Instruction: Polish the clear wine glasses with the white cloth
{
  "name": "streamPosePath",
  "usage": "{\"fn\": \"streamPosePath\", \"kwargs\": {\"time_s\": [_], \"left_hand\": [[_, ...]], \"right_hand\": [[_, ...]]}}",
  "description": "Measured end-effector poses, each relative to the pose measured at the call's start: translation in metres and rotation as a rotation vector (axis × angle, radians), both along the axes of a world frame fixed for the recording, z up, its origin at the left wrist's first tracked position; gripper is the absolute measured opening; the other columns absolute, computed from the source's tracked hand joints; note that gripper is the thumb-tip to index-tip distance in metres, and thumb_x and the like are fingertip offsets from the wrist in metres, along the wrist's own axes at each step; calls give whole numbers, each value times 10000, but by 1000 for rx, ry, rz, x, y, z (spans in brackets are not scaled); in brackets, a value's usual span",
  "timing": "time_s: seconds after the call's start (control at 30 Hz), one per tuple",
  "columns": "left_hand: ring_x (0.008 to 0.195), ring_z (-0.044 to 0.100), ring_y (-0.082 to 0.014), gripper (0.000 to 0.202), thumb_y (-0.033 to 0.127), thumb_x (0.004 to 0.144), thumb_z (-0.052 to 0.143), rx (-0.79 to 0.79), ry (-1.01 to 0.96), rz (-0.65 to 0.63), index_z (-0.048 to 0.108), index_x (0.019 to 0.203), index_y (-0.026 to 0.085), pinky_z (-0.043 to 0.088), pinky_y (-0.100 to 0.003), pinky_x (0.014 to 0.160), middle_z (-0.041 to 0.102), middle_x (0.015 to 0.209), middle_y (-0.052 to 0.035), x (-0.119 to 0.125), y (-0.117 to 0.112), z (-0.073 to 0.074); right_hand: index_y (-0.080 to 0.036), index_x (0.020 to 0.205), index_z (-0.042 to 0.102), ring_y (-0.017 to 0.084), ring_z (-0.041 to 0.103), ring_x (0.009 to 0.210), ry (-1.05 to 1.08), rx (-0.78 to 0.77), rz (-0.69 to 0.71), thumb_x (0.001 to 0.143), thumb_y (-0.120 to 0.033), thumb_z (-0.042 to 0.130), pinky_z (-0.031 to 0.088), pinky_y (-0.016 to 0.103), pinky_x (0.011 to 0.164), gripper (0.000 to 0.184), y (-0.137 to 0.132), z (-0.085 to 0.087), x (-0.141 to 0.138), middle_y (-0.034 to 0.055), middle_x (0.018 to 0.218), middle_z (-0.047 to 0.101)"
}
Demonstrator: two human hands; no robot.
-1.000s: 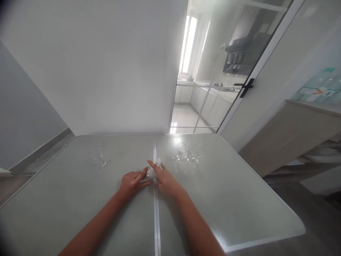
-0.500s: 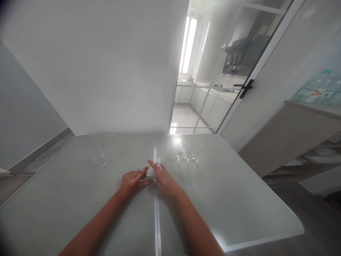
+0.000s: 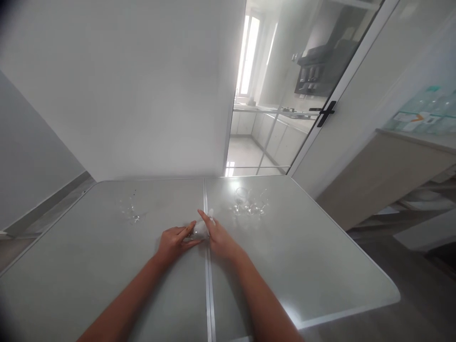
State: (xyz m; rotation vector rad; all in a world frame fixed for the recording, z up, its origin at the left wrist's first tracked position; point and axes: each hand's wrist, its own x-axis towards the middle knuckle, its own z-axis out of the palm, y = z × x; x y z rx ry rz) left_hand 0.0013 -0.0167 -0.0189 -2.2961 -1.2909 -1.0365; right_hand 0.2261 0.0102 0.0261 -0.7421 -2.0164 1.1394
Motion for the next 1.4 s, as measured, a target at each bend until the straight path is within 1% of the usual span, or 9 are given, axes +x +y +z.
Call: {"fn": "streamPosePath", "kwargs": {"time_s": [0.23, 0.3, 0.47, 0.6, 0.7, 0.9, 1.13, 1.3, 1.4], "left_hand": [[524, 608, -97, 531, 571, 813, 712, -106, -197, -60, 698, 1189, 196, 440, -197, 543, 699, 658, 12, 0, -2, 9], [515, 596, -92, 537, 556, 826, 707, -83, -206, -41, 683, 1212, 184, 434, -196, 544, 683, 639, 20, 2, -2, 8], [576, 651, -118, 465, 500, 843, 715, 19, -110, 4, 691, 1196, 197, 427, -212, 567, 724, 690, -9, 6, 0, 4], [541, 625, -112, 508, 571, 809, 715, -36, -153, 19, 716, 1157, 200, 428, -217, 556, 712, 672, -8, 6, 0, 8], [488, 563, -89, 569, 613, 801, 698, -99, -212, -9, 704, 1188, 195, 437, -209, 560, 677, 634, 17, 7, 1, 11], [570, 628, -122, 540, 604, 819, 685, -112, -141, 30, 717, 1177, 202, 418, -220, 571, 705, 669, -23, 7, 2, 3], [539, 615, -113, 591, 643, 799, 680, -109, -207, 9, 716, 1185, 197, 420, -223, 565, 710, 670, -10, 12, 2, 7], [582, 637, -133, 563, 612, 821, 677, -113, -161, 11, 707, 1199, 195, 402, -233, 565, 707, 681, -24, 13, 3, 7], [584, 644, -144, 562, 626, 815, 675, -126, -149, 59, 716, 1183, 204, 399, -243, 558, 719, 694, -34, 13, 2, 7]], "right_hand": [[-223, 1562, 250, 122, 418, 621, 287, -349, 65, 688, -53, 452, 409, 244, 652, 912, 5, 4, 8, -52, 678, 457], [-230, 1570, 233, 139, 457, 671, 256, -254, 1, 714, -55, 450, 440, 273, 705, 900, 4, 5, 7, -32, 727, 503], [-274, 1537, 354, 246, 503, 1099, -36, 103, -57, 753, -69, 454, 406, 438, 1016, 816, -1, 7, -2, 62, 1198, 607], [-242, 1500, 407, 164, 525, 765, 112, -111, -4, 716, -59, 433, 475, 316, 793, 805, 2, 8, 0, 4, 870, 593], [-223, 1545, 299, 136, 452, 627, 276, -242, -39, 697, -63, 437, 439, 260, 663, 875, 4, 5, 6, -37, 703, 479], [-270, 1551, 317, 231, 526, 989, 13, 11, -58, 749, -103, 473, 444, 396, 940, 833, -2, 9, 0, 45, 1067, 603], [-226, 1566, 245, 149, 461, 672, 259, -248, -58, 698, -76, 438, 443, 281, 702, 902, 1, 13, 7, -19, 770, 512], [-243, 1561, 291, 190, 505, 838, 22, -44, -89, 736, -84, 464, 453, 359, 870, 858, -2, 12, 1, 18, 927, 579], [-253, 1571, 259, 177, 496, 810, 12, -52, -80, 738, -85, 458, 452, 356, 872, 873, -1, 13, -3, 4, 913, 569]]}}
